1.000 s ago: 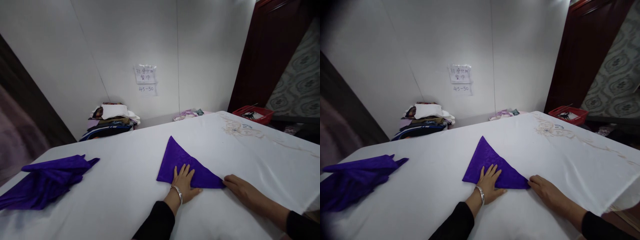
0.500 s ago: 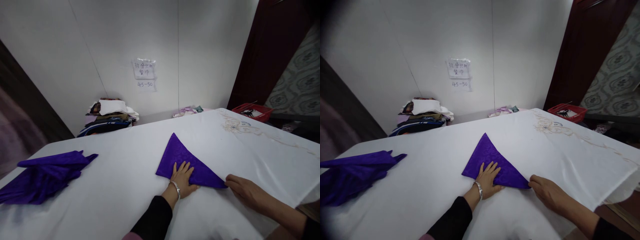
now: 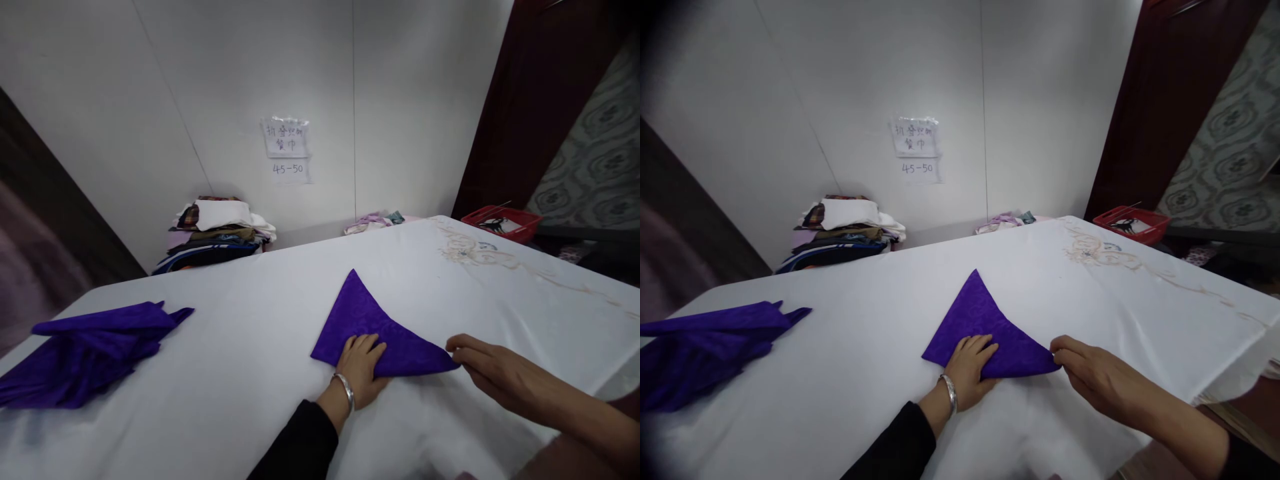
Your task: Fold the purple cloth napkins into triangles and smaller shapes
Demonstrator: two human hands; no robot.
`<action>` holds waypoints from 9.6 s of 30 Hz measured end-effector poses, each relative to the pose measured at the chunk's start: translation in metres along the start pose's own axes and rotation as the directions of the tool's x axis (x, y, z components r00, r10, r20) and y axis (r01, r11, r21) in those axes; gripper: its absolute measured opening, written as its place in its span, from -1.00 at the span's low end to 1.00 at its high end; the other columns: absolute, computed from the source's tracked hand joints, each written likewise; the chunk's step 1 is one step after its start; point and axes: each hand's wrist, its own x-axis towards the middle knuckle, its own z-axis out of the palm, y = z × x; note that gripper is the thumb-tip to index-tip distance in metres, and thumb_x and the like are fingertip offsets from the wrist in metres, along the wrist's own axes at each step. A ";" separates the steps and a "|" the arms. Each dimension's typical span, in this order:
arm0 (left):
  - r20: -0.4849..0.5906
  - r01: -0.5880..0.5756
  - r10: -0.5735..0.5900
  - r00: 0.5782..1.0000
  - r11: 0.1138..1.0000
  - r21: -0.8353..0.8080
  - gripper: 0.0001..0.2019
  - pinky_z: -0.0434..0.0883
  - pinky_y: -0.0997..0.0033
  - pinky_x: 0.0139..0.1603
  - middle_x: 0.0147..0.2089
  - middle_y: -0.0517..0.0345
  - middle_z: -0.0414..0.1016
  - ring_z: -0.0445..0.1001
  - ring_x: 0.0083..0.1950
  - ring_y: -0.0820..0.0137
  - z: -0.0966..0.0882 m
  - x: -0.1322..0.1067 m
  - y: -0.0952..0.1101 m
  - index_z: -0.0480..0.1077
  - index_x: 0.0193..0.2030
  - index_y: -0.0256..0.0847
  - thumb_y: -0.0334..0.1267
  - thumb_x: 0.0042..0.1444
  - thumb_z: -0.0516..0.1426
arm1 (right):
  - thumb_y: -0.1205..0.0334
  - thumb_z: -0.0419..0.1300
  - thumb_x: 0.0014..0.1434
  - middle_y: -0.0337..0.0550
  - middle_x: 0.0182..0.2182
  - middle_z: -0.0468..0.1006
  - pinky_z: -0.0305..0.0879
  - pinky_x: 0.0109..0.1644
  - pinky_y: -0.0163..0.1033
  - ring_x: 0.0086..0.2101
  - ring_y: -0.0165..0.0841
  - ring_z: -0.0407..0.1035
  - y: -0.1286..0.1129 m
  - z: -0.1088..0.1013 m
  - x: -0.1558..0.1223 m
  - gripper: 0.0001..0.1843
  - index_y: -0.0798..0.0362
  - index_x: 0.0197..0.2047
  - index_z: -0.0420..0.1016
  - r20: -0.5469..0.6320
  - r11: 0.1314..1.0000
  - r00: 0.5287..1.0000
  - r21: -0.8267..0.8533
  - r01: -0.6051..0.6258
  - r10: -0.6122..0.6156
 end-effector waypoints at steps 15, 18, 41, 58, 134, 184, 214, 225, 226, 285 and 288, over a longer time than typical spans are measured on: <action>-0.108 0.098 -0.096 0.990 0.995 0.015 -0.54 0.26 0.16 -0.01 -0.07 0.08 0.43 0.32 -0.05 0.24 -0.022 -0.043 -0.020 0.32 0.05 -0.18 -0.46 -0.07 0.05 | 0.34 -0.01 0.09 -0.08 -0.11 0.47 0.29 -0.16 -0.19 -0.21 -0.29 0.37 -0.013 -0.046 0.053 -0.88 0.00 -0.28 0.29 0.115 0.915 0.993 0.401 -0.044 -0.003; -0.168 0.154 -0.148 0.975 0.988 0.021 -0.58 0.26 0.16 -0.03 -0.12 0.08 0.47 0.34 -0.09 0.25 -0.030 -0.052 -0.033 0.33 0.03 -0.19 -0.46 -0.02 0.04 | 0.25 0.00 0.11 -0.08 -0.16 0.50 0.27 -0.16 -0.16 -0.23 -0.26 0.36 -0.003 -0.045 0.075 -0.90 0.02 -0.32 0.32 0.104 0.822 0.994 0.563 -0.085 0.031; -0.321 0.367 -0.427 0.845 0.901 -0.230 -0.74 0.35 0.16 -0.12 -0.29 0.15 0.47 0.42 -0.22 0.30 -0.031 -0.061 -0.058 0.34 -0.07 -0.15 -0.31 0.08 0.01 | 0.40 0.15 -0.10 -0.23 -0.63 0.40 0.24 -0.52 -0.38 -0.60 -0.48 0.27 0.092 0.076 0.250 -0.93 0.15 -0.46 0.44 0.380 0.558 0.808 0.588 -0.586 0.450; -0.338 0.387 -0.426 0.839 0.904 -0.181 -0.88 0.35 0.23 -0.22 -0.33 0.13 0.45 0.40 -0.27 0.31 -0.030 -0.058 -0.061 0.40 -0.28 -0.13 -0.25 0.11 0.05 | 0.27 0.10 0.11 -0.11 -0.44 0.49 0.16 -0.38 -0.35 -0.44 -0.40 0.29 0.103 0.120 0.266 -0.83 0.17 -0.36 0.48 0.228 0.853 0.893 0.278 -0.442 0.389; -0.300 0.434 -0.452 0.840 0.892 -0.128 -0.86 0.11 0.06 0.16 -0.03 0.12 0.40 0.18 0.18 0.26 -0.035 -0.078 -0.054 0.36 -0.35 -0.15 -0.40 0.14 0.01 | 0.10 0.18 0.00 -0.16 -0.51 0.49 0.13 -0.40 -0.29 -0.45 -0.34 0.33 0.137 0.156 0.282 -0.78 0.09 -0.48 0.47 0.163 0.919 0.913 0.066 -0.388 0.373; 0.008 0.293 -0.303 0.953 0.929 0.226 -0.23 -0.22 -0.12 0.31 0.39 -0.04 -0.17 -0.30 0.39 0.14 -0.007 0.008 -0.057 -0.08 0.33 -0.28 0.24 0.12 -0.25 | 0.11 0.24 0.00 -0.06 -0.33 0.56 0.17 -0.32 -0.34 -0.30 -0.30 0.41 0.118 0.148 0.291 -0.75 0.13 -0.34 0.53 0.182 0.874 0.864 0.040 -0.484 0.470; -0.002 0.294 -0.301 0.954 0.929 0.224 -0.21 -0.23 -0.12 0.31 0.39 -0.05 -0.18 -0.28 0.39 0.13 -0.007 0.009 -0.058 -0.06 0.33 -0.29 0.25 0.11 -0.26 | -0.18 -0.16 0.24 -0.01 0.30 -0.08 -0.40 0.28 0.03 0.27 -0.19 -0.28 0.069 0.146 0.239 -0.29 0.04 0.32 -0.05 0.331 0.971 0.924 0.200 0.132 -0.194; 0.012 0.299 -0.309 0.951 0.928 0.221 -0.22 -0.23 -0.11 0.31 0.39 -0.02 -0.21 -0.30 0.39 0.14 -0.008 0.009 -0.056 -0.09 0.33 -0.27 0.25 0.12 -0.27 | 0.04 -0.26 0.30 0.07 0.28 -0.03 -0.17 0.23 0.12 0.26 -0.12 -0.19 0.126 0.133 0.275 -0.42 0.12 0.31 -0.01 0.234 0.992 0.969 0.076 -0.103 0.083; 0.012 0.296 -0.306 0.952 0.930 0.219 -0.22 -0.23 -0.11 0.31 0.39 -0.02 -0.21 -0.30 0.39 0.14 -0.008 0.008 -0.056 -0.10 0.33 -0.27 0.25 0.12 -0.27 | 0.09 -0.24 0.30 0.05 0.28 -0.01 -0.15 0.24 0.07 0.26 -0.15 -0.18 0.128 0.129 0.276 -0.43 0.13 0.30 0.01 0.233 0.993 0.970 0.078 -0.083 0.062; -0.182 0.333 -0.302 0.936 0.928 0.170 -0.79 0.20 0.23 -0.10 -0.11 0.10 0.38 0.29 -0.06 0.25 -0.016 0.042 -0.020 0.33 -0.09 -0.12 -0.21 0.11 0.09 | 0.42 0.01 0.10 -0.14 -0.30 0.47 0.25 -0.15 -0.19 -0.23 -0.30 0.31 0.033 0.123 0.125 -0.70 0.03 -0.13 0.44 -0.012 0.903 0.972 0.372 -0.212 0.233; -0.210 0.356 -0.325 0.922 0.925 0.130 -0.84 0.21 0.26 -0.13 -0.16 0.14 0.40 0.31 -0.12 0.28 -0.014 0.043 -0.023 0.36 -0.16 -0.12 -0.18 0.14 0.07 | 0.35 0.00 0.16 -0.14 -0.31 0.47 0.23 -0.19 -0.24 -0.25 -0.32 0.33 0.026 0.118 0.127 -0.73 0.03 -0.12 0.44 0.032 0.921 0.976 0.326 -0.213 0.215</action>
